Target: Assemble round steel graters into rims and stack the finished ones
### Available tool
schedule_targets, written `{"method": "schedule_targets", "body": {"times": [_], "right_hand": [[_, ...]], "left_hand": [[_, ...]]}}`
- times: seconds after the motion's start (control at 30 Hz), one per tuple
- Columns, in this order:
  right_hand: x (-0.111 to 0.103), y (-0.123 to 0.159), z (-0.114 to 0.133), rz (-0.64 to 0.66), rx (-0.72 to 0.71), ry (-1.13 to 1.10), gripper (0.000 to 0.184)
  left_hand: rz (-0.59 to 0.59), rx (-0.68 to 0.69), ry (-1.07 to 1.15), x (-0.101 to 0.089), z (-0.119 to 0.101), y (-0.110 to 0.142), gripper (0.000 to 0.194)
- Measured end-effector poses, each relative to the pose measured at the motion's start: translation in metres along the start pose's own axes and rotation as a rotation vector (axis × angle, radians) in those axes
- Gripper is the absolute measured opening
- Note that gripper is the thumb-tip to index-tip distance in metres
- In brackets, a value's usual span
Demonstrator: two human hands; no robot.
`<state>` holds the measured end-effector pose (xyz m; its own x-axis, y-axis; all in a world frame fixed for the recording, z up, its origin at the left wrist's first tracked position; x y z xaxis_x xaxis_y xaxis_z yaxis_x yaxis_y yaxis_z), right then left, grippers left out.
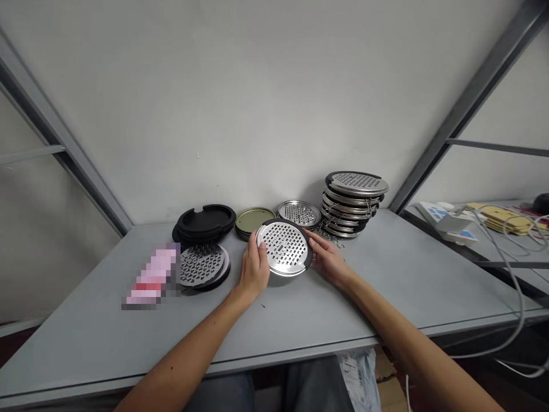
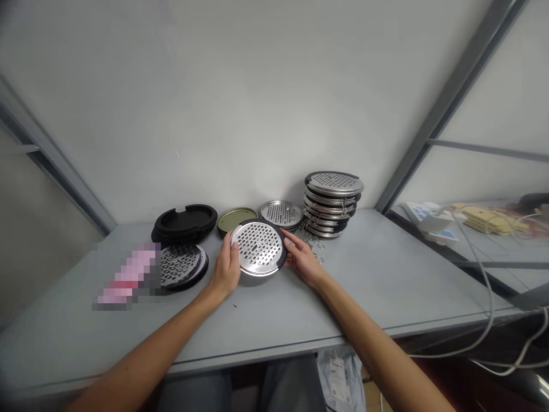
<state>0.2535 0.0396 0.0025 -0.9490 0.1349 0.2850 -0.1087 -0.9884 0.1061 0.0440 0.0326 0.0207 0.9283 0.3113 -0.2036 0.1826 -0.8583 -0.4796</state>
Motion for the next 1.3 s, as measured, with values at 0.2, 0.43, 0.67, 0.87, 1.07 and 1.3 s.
{"method": "schedule_targets", "body": {"times": [0.2, 0.43, 0.67, 0.87, 1.07, 1.3], "right_hand": [[0.002, 0.004, 0.003, 0.031, -0.016, -0.014, 0.05], [0.003, 0.004, 0.007, -0.005, 0.0, -0.076, 0.047], [0.001, 0.004, 0.008, -0.002, 0.012, -0.121, 0.043], [0.008, 0.009, 0.004, 0.082, 0.006, -0.044, 0.045], [0.001, 0.008, 0.009, -0.119, -0.399, 0.388, 0.044], [0.002, 0.021, 0.016, 0.06, -0.872, 0.752, 0.071]], "left_hand": [[-0.011, -0.035, 0.088, -0.002, 0.0, -0.002, 0.049], [0.02, -0.01, 0.112, -0.005, -0.003, -0.011, 0.058], [0.214, 0.183, 0.076, -0.008, -0.013, -0.01, 0.124], [0.178, 0.084, 0.197, -0.014, -0.006, -0.013, 0.12], [0.104, 0.051, 0.169, -0.012, -0.002, -0.012, 0.118], [0.084, -0.121, 0.268, -0.008, 0.004, -0.015, 0.116]]}}
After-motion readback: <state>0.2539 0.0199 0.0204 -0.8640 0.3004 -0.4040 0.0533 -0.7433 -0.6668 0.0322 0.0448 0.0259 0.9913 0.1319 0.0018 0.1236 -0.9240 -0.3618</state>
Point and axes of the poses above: each hand's wrist, its own y-axis away from the middle knuckle, its own x-axis out of the palm, z = x × y, the point moved 3 cm from there along -y, towards the middle knuckle, and after that the axes turned 13 degrees about -z, right-handed, at the moved point
